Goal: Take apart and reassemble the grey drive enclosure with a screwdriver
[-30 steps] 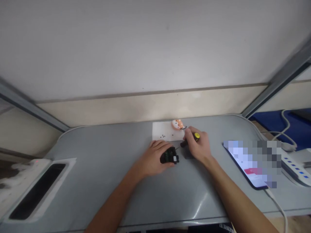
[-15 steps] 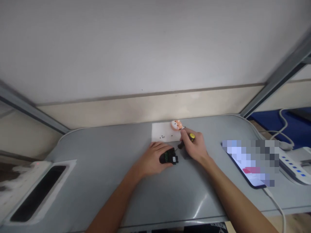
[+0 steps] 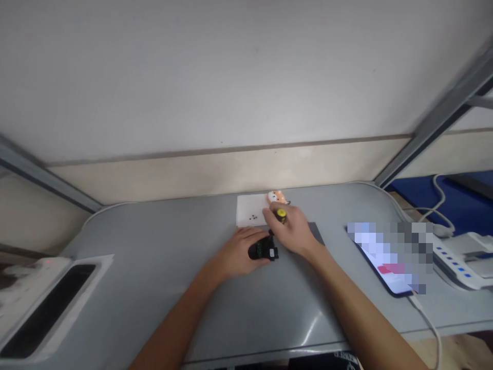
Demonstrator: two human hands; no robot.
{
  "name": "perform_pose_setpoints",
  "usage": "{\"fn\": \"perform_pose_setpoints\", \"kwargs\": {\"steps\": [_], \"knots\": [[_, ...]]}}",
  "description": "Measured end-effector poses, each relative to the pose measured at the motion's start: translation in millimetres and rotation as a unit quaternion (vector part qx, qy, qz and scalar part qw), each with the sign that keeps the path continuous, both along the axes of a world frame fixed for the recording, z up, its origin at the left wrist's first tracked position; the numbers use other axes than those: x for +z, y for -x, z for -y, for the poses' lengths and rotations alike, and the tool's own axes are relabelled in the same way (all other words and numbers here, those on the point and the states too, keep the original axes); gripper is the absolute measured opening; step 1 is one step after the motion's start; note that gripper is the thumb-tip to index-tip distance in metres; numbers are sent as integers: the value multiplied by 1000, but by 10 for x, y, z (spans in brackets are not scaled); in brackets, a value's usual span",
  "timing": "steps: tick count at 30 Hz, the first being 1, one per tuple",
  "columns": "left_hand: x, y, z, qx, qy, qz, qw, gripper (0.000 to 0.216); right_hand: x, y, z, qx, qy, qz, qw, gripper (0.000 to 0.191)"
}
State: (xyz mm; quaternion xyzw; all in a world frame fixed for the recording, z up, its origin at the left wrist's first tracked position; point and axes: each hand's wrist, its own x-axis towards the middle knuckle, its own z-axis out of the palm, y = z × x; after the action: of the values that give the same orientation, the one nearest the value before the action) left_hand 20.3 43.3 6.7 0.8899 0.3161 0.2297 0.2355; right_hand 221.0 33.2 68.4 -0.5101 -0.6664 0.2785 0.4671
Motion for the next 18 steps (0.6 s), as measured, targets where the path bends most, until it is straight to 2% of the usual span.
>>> {"fn": "perform_pose_setpoints", "kwargs": {"steps": [2,4,6,10,12,16,18], "knots": [[-11,6,1,6,-2,4,1000,61,7,48,-79,67,9,-64,996,37],[-14,5,7,8,-5,9,1000,60,-47,76,-143,110,53,-165,979,34],[-10,-11,18,13,-2,9,1000,57,-137,80,-176,109,92,-254,957,36],[-10,-78,40,45,12,4,999,43,-248,17,-161,117,107,-359,920,49],[-28,-105,41,44,3,5,999,32,-236,-35,-139,135,117,-394,901,54],[-78,-108,29,25,-24,8,999,25,-192,-117,-110,164,111,-393,898,41],[-88,-95,27,21,-30,8,999,25,-203,-124,-108,176,119,-400,891,41]]}}
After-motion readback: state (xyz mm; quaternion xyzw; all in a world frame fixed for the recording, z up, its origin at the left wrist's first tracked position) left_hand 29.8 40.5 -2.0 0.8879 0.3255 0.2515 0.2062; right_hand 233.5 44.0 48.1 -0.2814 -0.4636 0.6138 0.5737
